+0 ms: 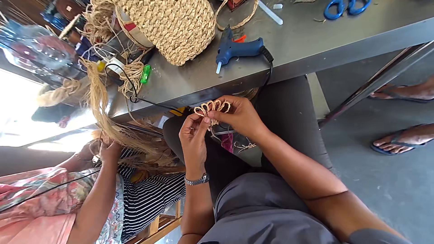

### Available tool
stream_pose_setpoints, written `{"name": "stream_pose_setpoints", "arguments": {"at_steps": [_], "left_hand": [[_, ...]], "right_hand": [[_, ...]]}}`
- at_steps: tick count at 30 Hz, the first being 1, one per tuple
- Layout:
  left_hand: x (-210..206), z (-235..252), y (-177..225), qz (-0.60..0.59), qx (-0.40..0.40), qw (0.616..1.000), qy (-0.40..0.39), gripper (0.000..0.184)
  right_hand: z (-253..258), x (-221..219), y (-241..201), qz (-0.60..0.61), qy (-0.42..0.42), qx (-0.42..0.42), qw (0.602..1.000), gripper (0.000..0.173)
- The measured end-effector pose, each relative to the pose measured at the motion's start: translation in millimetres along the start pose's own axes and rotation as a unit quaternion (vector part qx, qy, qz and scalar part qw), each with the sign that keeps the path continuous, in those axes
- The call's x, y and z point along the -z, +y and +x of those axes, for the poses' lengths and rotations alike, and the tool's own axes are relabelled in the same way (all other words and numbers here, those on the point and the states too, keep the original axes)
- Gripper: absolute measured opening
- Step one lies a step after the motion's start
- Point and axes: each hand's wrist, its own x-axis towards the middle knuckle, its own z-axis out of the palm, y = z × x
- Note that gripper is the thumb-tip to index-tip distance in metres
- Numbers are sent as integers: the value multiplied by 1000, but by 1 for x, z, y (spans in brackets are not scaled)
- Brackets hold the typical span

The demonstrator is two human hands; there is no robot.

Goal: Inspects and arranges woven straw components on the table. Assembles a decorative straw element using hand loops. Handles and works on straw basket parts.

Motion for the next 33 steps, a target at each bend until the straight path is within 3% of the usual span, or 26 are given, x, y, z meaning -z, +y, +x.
{"name": "stream_pose_setpoints", "arguments": {"at_steps": [4, 9, 16, 33], "left_hand": [[0, 1, -1, 2, 7, 1000, 2, 19], [-1, -1, 0, 6, 1, 1000, 7, 36], [-1, -5, 0, -12, -11, 1000, 9, 14], [-19, -5, 0, -48, 0, 998, 44, 10]], "right_hand": [[-1, -1, -3, 1, -2, -11, 1000, 19], [0, 2, -2, -13, -6, 10, 1000, 18], [1, 3, 2, 23, -12, -1, 1000, 17], [1, 2, -1, 49, 6, 0, 999, 18]]}}
